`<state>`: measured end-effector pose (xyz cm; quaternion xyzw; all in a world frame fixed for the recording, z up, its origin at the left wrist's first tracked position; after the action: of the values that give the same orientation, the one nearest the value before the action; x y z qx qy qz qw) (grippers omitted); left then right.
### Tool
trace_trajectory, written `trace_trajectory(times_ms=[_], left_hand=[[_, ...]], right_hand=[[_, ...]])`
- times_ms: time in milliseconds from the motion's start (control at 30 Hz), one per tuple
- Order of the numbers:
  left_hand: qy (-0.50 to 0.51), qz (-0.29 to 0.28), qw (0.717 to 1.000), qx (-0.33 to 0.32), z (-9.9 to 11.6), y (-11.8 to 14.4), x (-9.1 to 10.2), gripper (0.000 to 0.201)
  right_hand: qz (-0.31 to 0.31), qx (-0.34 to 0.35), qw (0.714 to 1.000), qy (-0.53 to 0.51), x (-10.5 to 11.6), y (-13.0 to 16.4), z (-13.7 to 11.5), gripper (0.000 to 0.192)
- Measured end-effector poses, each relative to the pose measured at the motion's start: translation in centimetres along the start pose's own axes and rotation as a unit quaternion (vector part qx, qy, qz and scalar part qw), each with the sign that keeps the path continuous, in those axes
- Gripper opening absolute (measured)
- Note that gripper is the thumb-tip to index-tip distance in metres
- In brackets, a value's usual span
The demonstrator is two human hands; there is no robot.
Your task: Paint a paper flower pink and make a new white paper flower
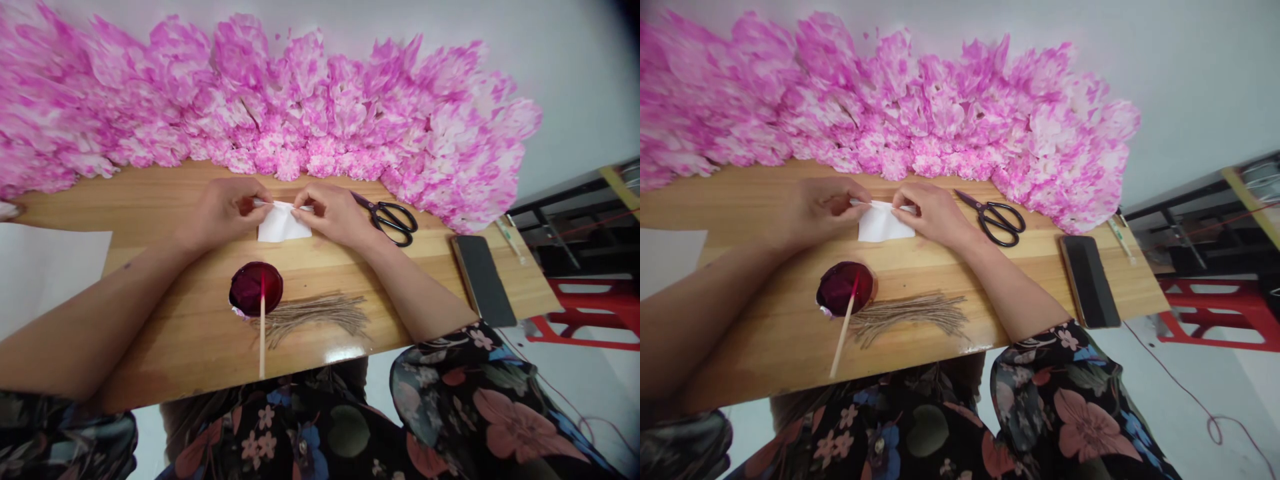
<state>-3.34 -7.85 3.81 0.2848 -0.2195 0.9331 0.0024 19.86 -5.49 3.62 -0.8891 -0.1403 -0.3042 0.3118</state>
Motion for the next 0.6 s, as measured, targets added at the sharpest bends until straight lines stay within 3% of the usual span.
trace_trajectory(times_ms=[267,600], left_hand=[[-0.102,-0.012,0.993,-0.054,0.4,-0.4,-0.2,0.02],[-0.08,0.001,0.995,-0.06,0.2,-0.3,0.0,0.013]], right_hand=[[0.005,0.022,0.999,0.031,0.0,0.0,-1.0,0.008],[-0.002,0.016,0.999,0.039,0.2,-0.1,-0.6,0.006]])
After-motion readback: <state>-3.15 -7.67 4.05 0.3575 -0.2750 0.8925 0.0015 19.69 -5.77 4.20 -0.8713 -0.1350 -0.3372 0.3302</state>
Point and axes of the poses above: each hand's wrist, its own y-axis away from the middle knuckle, its own x-axis out of the back of the hand, z = x × y, the point moved 2 cm from there along -y, towards the middle knuckle, and after that the axes turned 14 degrees about z, right-handed, at the moved point
